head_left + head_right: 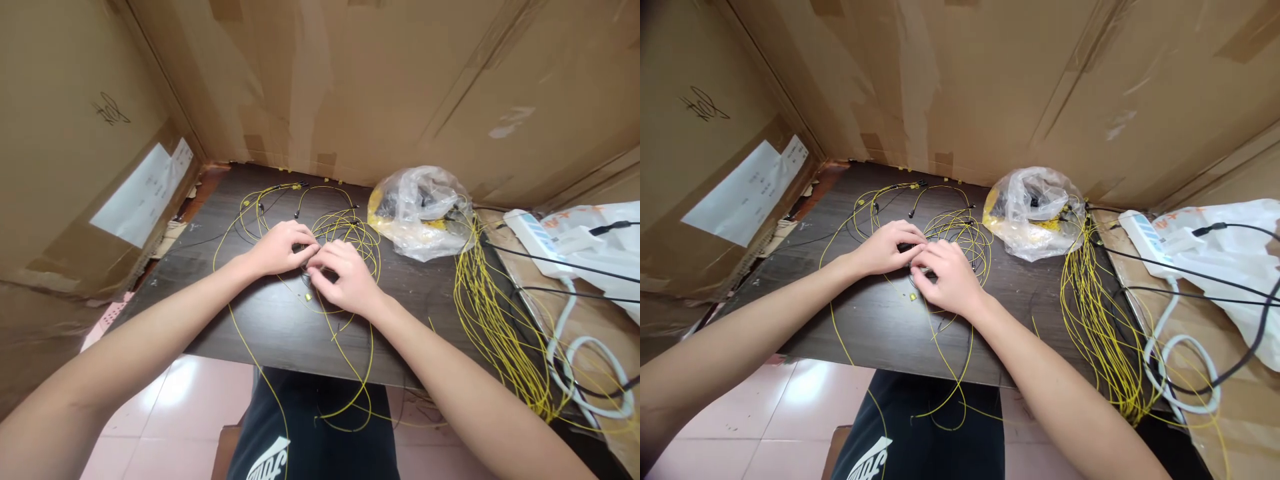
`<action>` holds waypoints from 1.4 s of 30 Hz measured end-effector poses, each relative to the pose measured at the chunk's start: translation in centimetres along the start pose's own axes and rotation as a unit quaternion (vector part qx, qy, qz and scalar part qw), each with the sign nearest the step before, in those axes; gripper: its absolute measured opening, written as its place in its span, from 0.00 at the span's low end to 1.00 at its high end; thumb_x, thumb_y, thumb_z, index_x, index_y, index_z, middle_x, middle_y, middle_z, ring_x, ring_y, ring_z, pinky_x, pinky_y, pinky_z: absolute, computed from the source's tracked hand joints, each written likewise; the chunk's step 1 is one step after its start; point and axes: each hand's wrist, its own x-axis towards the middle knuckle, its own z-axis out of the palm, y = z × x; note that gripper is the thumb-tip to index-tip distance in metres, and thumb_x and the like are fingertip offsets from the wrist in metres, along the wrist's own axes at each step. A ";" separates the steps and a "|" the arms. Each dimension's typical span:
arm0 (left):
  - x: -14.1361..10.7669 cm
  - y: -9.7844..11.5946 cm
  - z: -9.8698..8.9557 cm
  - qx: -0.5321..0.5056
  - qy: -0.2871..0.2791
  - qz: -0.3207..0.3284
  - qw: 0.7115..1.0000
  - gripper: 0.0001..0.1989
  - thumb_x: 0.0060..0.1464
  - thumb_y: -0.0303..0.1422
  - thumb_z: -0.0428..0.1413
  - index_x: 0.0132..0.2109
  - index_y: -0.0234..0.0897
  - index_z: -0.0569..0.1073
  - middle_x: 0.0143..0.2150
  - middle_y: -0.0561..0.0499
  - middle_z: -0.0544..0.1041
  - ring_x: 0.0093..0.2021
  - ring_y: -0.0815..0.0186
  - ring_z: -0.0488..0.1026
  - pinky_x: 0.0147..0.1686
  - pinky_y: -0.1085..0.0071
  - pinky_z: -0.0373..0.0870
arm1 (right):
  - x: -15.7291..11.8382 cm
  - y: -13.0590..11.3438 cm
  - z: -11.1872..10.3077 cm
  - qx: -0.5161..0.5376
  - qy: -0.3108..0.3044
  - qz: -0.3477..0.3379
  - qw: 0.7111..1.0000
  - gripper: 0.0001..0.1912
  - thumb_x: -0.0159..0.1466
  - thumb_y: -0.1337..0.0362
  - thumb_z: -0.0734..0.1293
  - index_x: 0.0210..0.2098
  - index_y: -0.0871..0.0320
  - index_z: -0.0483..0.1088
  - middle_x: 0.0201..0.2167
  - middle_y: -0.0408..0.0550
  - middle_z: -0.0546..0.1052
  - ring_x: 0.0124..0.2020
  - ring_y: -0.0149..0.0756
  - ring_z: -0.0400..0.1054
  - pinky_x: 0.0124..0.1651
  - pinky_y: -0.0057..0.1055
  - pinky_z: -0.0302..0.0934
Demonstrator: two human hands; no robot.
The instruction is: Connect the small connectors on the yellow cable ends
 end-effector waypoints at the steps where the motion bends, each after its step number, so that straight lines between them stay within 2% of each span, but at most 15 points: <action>1: 0.0 0.0 -0.1 0.000 -0.005 0.001 1.000 0.13 0.64 0.36 0.54 0.38 0.38 0.83 0.40 0.46 0.83 0.43 0.58 0.78 0.49 0.59 0.70 | 0.1 0.4 -0.2 -0.010 0.025 0.022 0.999 0.10 0.70 0.63 0.63 0.36 0.56 0.75 0.36 0.49 0.78 0.40 0.41 0.67 0.46 0.38 0.56; 4: 0.1 0.1 -0.2 -0.010 -0.011 -0.006 1.000 0.13 0.63 0.37 0.56 0.35 0.38 0.82 0.35 0.48 0.83 0.37 0.61 0.77 0.45 0.61 0.70 | 0.4 2.4 -1.2 -0.075 0.079 0.095 0.990 0.12 0.70 0.63 0.61 0.38 0.57 0.76 0.38 0.53 0.78 0.43 0.45 0.67 0.48 0.41 0.58; 6: 0.1 0.2 -0.3 -0.021 -0.014 -0.010 1.000 0.14 0.64 0.37 0.56 0.33 0.38 0.81 0.31 0.49 0.81 0.33 0.63 0.75 0.41 0.64 0.69 | 0.6 4.2 -1.9 -0.125 0.095 0.137 0.978 0.14 0.70 0.64 0.60 0.44 0.59 0.77 0.42 0.56 0.78 0.47 0.49 0.67 0.51 0.43 0.58; 10: 0.1 0.4 -0.4 -0.031 -0.016 -0.007 0.999 0.17 0.65 0.37 0.54 0.30 0.38 0.81 0.27 0.51 0.79 0.28 0.66 0.73 0.39 0.65 0.68 | 0.8 7.1 -2.4 -0.159 0.077 0.174 0.969 0.22 0.70 0.69 0.57 0.60 0.61 0.73 0.54 0.58 0.78 0.58 0.52 0.65 0.57 0.48 0.53; 12: 0.1 0.5 -0.4 -0.027 -0.011 -0.010 1.000 0.18 0.66 0.37 0.54 0.29 0.39 0.81 0.26 0.52 0.79 0.28 0.66 0.72 0.41 0.64 0.68 | 0.8 7.8 -2.3 -0.160 0.060 0.176 0.970 0.24 0.69 0.70 0.57 0.61 0.61 0.72 0.55 0.57 0.78 0.59 0.51 0.66 0.59 0.49 0.51; 14: 0.0 0.6 -0.4 -0.019 -0.005 -0.012 1.000 0.19 0.67 0.37 0.54 0.29 0.39 0.81 0.26 0.52 0.79 0.28 0.66 0.72 0.43 0.63 0.67 | 0.7 8.1 -2.2 -0.165 0.051 0.178 0.969 0.22 0.70 0.69 0.58 0.59 0.60 0.74 0.52 0.57 0.80 0.56 0.52 0.67 0.57 0.49 0.51; 18: -0.1 0.6 -0.3 -0.009 0.003 -0.007 1.000 0.19 0.67 0.37 0.54 0.28 0.39 0.80 0.25 0.53 0.79 0.28 0.66 0.73 0.46 0.62 0.67 | 0.7 8.0 -1.9 -0.191 0.041 0.169 0.966 0.16 0.70 0.65 0.62 0.49 0.57 0.80 0.43 0.56 0.82 0.50 0.53 0.67 0.52 0.47 0.52; 22: -0.2 0.4 -0.3 0.002 0.030 0.004 1.000 0.17 0.67 0.37 0.55 0.30 0.38 0.79 0.29 0.52 0.80 0.31 0.65 0.74 0.44 0.62 0.67 | 0.7 7.8 -1.9 -0.214 0.031 0.156 0.964 0.12 0.69 0.65 0.64 0.42 0.57 0.81 0.40 0.55 0.79 0.48 0.52 0.65 0.50 0.47 0.52; 25: -0.2 0.7 -0.4 0.006 0.080 0.009 0.997 0.10 0.65 0.36 0.56 0.39 0.36 0.79 0.37 0.49 0.81 0.38 0.62 0.76 0.46 0.62 0.69 | 0.8 7.4 -2.2 -0.225 0.043 0.136 0.964 0.12 0.69 0.67 0.63 0.39 0.57 0.79 0.39 0.55 0.78 0.47 0.52 0.65 0.50 0.47 0.52; 27: -0.1 0.9 -0.4 0.012 0.111 0.010 0.994 0.11 0.64 0.36 0.57 0.49 0.35 0.77 0.45 0.46 0.81 0.45 0.60 0.77 0.50 0.61 0.70 | 0.9 6.5 -2.4 -0.211 0.067 0.112 0.969 0.11 0.70 0.68 0.61 0.39 0.58 0.76 0.41 0.55 0.78 0.47 0.51 0.65 0.49 0.46 0.54; 29: -0.1 1.2 -0.4 0.022 0.127 0.011 0.992 0.19 0.63 0.37 0.60 0.58 0.34 0.73 0.52 0.43 0.80 0.51 0.58 0.76 0.54 0.59 0.70 | 0.9 5.3 -2.5 -0.155 0.092 0.080 0.980 0.10 0.70 0.68 0.59 0.40 0.58 0.72 0.41 0.56 0.77 0.45 0.49 0.65 0.48 0.44 0.57; 31: -0.1 1.2 -0.2 0.027 0.114 0.014 0.993 0.23 0.63 0.38 0.60 0.62 0.35 0.71 0.55 0.43 0.79 0.55 0.56 0.75 0.57 0.58 0.68 | 0.9 3.8 -2.4 -0.065 0.101 0.050 0.991 0.09 0.71 0.67 0.57 0.40 0.58 0.68 0.39 0.54 0.76 0.42 0.44 0.66 0.46 0.41 0.60; 34: 0.0 0.8 0.2 0.038 0.066 0.022 0.997 0.13 0.68 0.37 0.55 0.54 0.38 0.76 0.48 0.46 0.82 0.50 0.58 0.77 0.55 0.58 0.68 | 0.6 2.0 -2.0 0.072 0.095 0.042 0.992 0.06 0.72 0.66 0.58 0.40 0.56 0.66 0.35 0.48 0.75 0.35 0.37 0.68 0.40 0.36 0.62; 37: 0.0 -0.1 0.1 0.054 0.057 0.005 0.997 0.13 0.71 0.35 0.48 0.48 0.38 0.77 0.41 0.49 0.83 0.44 0.60 0.77 0.53 0.58 0.67 | 0.6 1.6 -2.0 0.157 0.156 0.072 0.973 0.05 0.73 0.65 0.58 0.41 0.55 0.65 0.32 0.44 0.74 0.31 0.33 0.68 0.36 0.33 0.63; 42: -0.2 -2.0 -0.9 0.068 0.068 -0.036 0.995 0.14 0.68 0.30 0.45 0.52 0.37 0.74 0.38 0.51 0.83 0.43 0.62 0.77 0.62 0.55 0.60 | 0.8 3.8 -3.8 0.147 0.363 0.120 0.912 0.03 0.73 0.63 0.59 0.41 0.53 0.62 0.29 0.42 0.70 0.22 0.31 0.63 0.26 0.31 0.59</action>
